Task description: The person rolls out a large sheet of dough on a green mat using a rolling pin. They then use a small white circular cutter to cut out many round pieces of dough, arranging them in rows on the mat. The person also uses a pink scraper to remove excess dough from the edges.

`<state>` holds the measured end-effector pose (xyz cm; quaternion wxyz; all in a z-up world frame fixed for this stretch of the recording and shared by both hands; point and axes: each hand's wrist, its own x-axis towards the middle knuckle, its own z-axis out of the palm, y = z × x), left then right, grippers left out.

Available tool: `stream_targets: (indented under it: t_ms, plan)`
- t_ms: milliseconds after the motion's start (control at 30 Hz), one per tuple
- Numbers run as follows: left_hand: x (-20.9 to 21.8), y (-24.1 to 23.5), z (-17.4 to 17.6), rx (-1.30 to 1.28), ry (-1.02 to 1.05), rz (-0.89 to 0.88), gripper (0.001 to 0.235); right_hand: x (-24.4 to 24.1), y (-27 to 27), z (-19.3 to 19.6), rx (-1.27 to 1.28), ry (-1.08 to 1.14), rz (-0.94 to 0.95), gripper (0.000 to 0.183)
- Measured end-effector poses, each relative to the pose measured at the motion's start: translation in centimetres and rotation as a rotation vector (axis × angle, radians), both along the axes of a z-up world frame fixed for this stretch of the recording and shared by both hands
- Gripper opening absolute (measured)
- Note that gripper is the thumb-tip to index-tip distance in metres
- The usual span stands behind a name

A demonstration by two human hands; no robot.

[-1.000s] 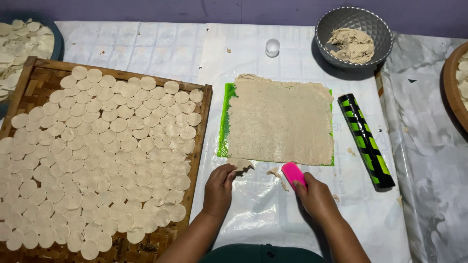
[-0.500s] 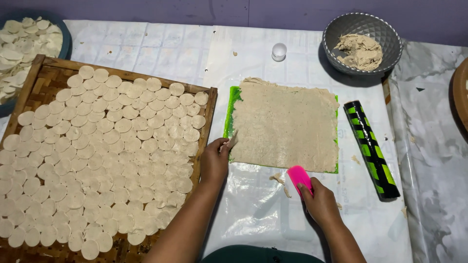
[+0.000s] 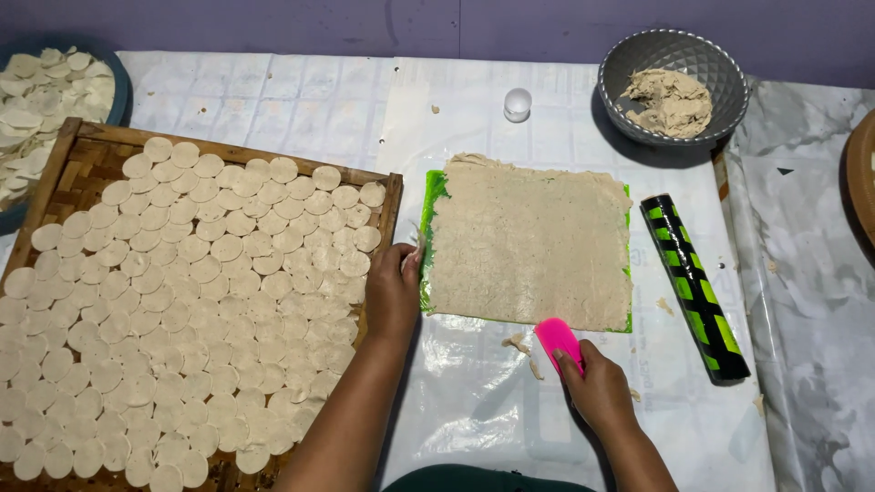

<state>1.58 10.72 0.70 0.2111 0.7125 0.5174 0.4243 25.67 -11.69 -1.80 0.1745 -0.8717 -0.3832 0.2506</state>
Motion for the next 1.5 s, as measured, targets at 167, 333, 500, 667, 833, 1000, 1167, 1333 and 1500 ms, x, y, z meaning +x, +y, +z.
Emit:
stream_targets:
  t_ms: [167, 333, 500, 667, 833, 1000, 1167, 1333, 1500]
  plan:
    - [0.8, -0.6, -0.8, -0.344, 0.016, 0.052, 0.022, -0.1, 0.1, 0.2, 0.005, -0.002, -0.012, 0.043]
    - [0.5, -1.0, -0.2, -0.403, -0.148, 0.024, 0.039, -0.1, -0.1, -0.2, 0.017, -0.015, -0.005, 0.045]
    - [0.6, -1.5, -0.7, -0.374, 0.409, 0.029, 0.026, -0.1, 0.1, 0.0, 0.002, 0.013, -0.030, 0.045]
    - [1.0, -1.4, -3.7, -0.075, 0.436, -0.188, 0.044, -0.1, 0.1, 0.4, -0.010, 0.002, -0.028, 0.045]
    - [1.3, -1.7, -2.9, -0.259, 0.603, -0.365, 0.066, 1.9, 1.4, 1.1, -0.085, 0.098, 0.003, 0.039]
    - [1.1, -1.8, -2.1, -0.296, 0.597, -0.406, 0.074, 3.5, 8.6, 7.4, -0.098, 0.061, 0.207, 0.020]
    - [0.6, -2.0, -1.6, -0.266, 0.541, -0.425, 0.080, 3.7, 19.0, 9.4, 0.198, -0.301, 0.392, 0.020]
    - [-0.1, -2.1, -1.3, -0.231, 0.396, -0.431, 0.086, 3.1, 28.6, 7.7, 0.182, -0.480, 0.505, 0.028]
    - [-0.4, -2.0, -1.9, -0.271, 0.275, -0.413, 0.095, 1.7, 33.5, 5.6, 0.248, -0.503, 0.576, 0.021]
